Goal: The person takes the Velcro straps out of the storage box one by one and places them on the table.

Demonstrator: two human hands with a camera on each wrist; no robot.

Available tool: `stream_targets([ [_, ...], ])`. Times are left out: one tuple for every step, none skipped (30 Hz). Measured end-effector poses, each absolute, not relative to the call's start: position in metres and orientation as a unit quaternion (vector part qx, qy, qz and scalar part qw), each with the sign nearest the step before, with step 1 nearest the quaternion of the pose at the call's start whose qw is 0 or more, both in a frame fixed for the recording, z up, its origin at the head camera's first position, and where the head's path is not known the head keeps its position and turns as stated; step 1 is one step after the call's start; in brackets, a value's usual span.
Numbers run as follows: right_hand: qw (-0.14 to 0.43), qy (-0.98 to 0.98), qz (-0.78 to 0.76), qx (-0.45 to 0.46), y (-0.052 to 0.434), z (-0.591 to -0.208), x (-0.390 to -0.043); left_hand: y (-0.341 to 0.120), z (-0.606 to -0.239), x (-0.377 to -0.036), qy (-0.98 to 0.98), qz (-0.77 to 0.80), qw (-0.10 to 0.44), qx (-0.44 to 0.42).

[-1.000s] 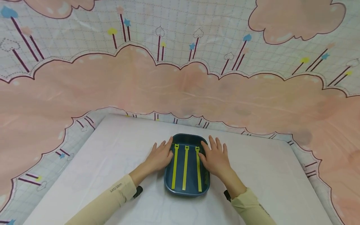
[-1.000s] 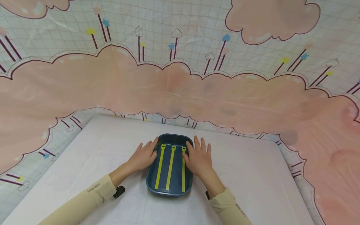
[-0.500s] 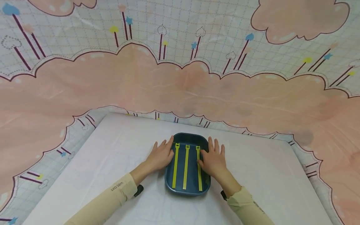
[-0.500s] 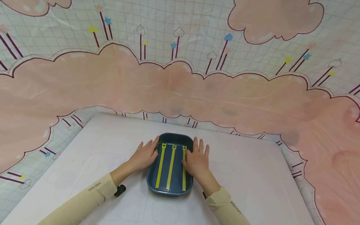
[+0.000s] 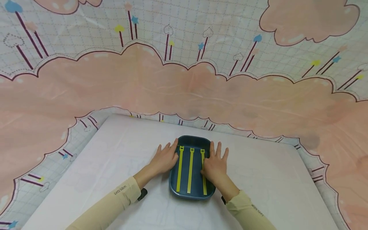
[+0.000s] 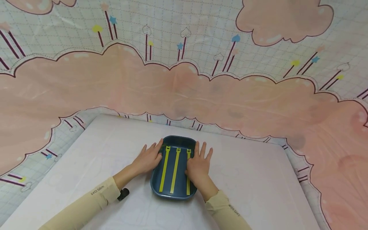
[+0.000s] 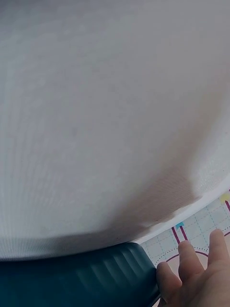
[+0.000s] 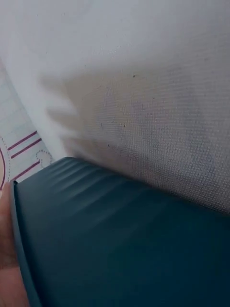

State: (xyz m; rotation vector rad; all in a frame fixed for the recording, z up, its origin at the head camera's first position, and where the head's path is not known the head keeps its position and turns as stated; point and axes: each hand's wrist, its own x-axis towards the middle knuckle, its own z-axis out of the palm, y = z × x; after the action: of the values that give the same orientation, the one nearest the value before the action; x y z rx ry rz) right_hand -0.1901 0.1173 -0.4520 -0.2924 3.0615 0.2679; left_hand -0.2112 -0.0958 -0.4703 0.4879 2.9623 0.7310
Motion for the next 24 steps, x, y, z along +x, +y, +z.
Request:
stream_targets([
  [0.025,0.991,0.094,-0.094,0.1172,-0.4526,-0.19,-0.0958,-0.47,-0.2113,0.958,0.236,0.026,0.159],
  [0.023,0.99,0.099,-0.095,0.1171,-0.4528,-0.1897,-0.0959,-0.4698,-0.2114,0.958,0.236,0.026,0.159],
  [0.02,0.99,0.103,-0.096,0.1169,-0.4529,-0.1894,-0.0959,-0.4697,-0.2116,0.958,0.235,0.025,0.16],
  [0.017,0.989,0.107,-0.097,0.1166,-0.4529,-0.1892,-0.0959,-0.4697,-0.2114,0.958,0.236,0.024,0.161],
  [0.015,0.989,0.112,-0.098,0.1162,-0.4531,-0.1891,-0.096,-0.4699,-0.2113,0.958,0.236,0.023,0.162],
  [0.014,0.988,0.114,-0.099,0.1155,-0.4533,-0.189,-0.0961,-0.4701,-0.2113,0.958,0.235,0.021,0.163],
  [0.013,0.988,0.117,-0.101,0.1149,-0.4536,-0.1888,-0.0961,-0.4707,-0.2113,0.958,0.235,0.02,0.164],
  [0.012,0.987,0.12,-0.102,0.1142,-0.4541,-0.1887,-0.0961,-0.471,-0.2112,0.958,0.236,0.02,0.164],
  [0.012,0.987,0.124,-0.103,0.1137,-0.4546,-0.1887,-0.0961,-0.4712,-0.2112,0.958,0.236,0.019,0.165],
  [0.012,0.987,0.125,-0.104,0.1131,-0.4551,-0.1885,-0.0961,-0.4714,-0.211,0.957,0.236,0.019,0.165],
  [0.009,0.987,0.125,-0.106,0.1126,-0.4558,-0.1882,-0.096,-0.4715,-0.211,0.957,0.237,0.019,0.165],
  [0.009,0.986,0.125,-0.106,0.1122,-0.4563,-0.1881,-0.096,-0.4715,-0.211,0.957,0.237,0.019,0.165],
  [0.007,0.986,0.126,-0.108,0.112,-0.4569,-0.1879,-0.096,-0.4715,-0.211,0.957,0.238,0.021,0.164],
  [0.006,0.986,0.127,-0.109,0.1119,-0.4575,-0.1877,-0.0961,-0.4712,-0.2107,0.957,0.239,0.022,0.163],
  [0.003,0.986,0.128,-0.11,0.1118,-0.4582,-0.1877,-0.0961,-0.4712,-0.2107,0.957,0.239,0.022,0.163],
  [0.001,0.986,0.129,-0.11,0.1119,-0.4588,-0.1877,-0.0962,-0.4712,-0.2105,0.957,0.24,0.023,0.162],
  [-0.002,0.985,0.13,-0.111,0.112,-0.4593,-0.1878,-0.0962,-0.4713,-0.2104,0.957,0.24,0.023,0.163],
  [-0.003,0.985,0.132,-0.11,0.1121,-0.4597,-0.188,-0.0963,-0.4712,-0.2103,0.957,0.241,0.024,0.163],
  [-0.006,0.985,0.133,-0.111,0.1123,-0.46,-0.1882,-0.0964,-0.4712,-0.2102,0.956,0.242,0.024,0.163],
  [-0.009,0.985,0.133,-0.11,0.1125,-0.4601,-0.1884,-0.0964,-0.4711,-0.21,0.956,0.244,0.023,0.163],
  [-0.011,0.985,0.133,-0.109,0.1127,-0.46,-0.1884,-0.0965,-0.471,-0.2101,0.956,0.244,0.023,0.163],
  [-0.012,0.985,0.133,-0.109,0.1127,-0.4597,-0.1884,-0.0965,-0.4709,-0.2103,0.956,0.244,0.022,0.163],
  [-0.014,0.985,0.133,-0.109,0.1129,-0.4593,-0.1884,-0.0965,-0.4708,-0.2104,0.956,0.244,0.021,0.164],
  [-0.016,0.985,0.133,-0.108,0.113,-0.4587,-0.1885,-0.0966,-0.4707,-0.2106,0.956,0.244,0.021,0.163],
])
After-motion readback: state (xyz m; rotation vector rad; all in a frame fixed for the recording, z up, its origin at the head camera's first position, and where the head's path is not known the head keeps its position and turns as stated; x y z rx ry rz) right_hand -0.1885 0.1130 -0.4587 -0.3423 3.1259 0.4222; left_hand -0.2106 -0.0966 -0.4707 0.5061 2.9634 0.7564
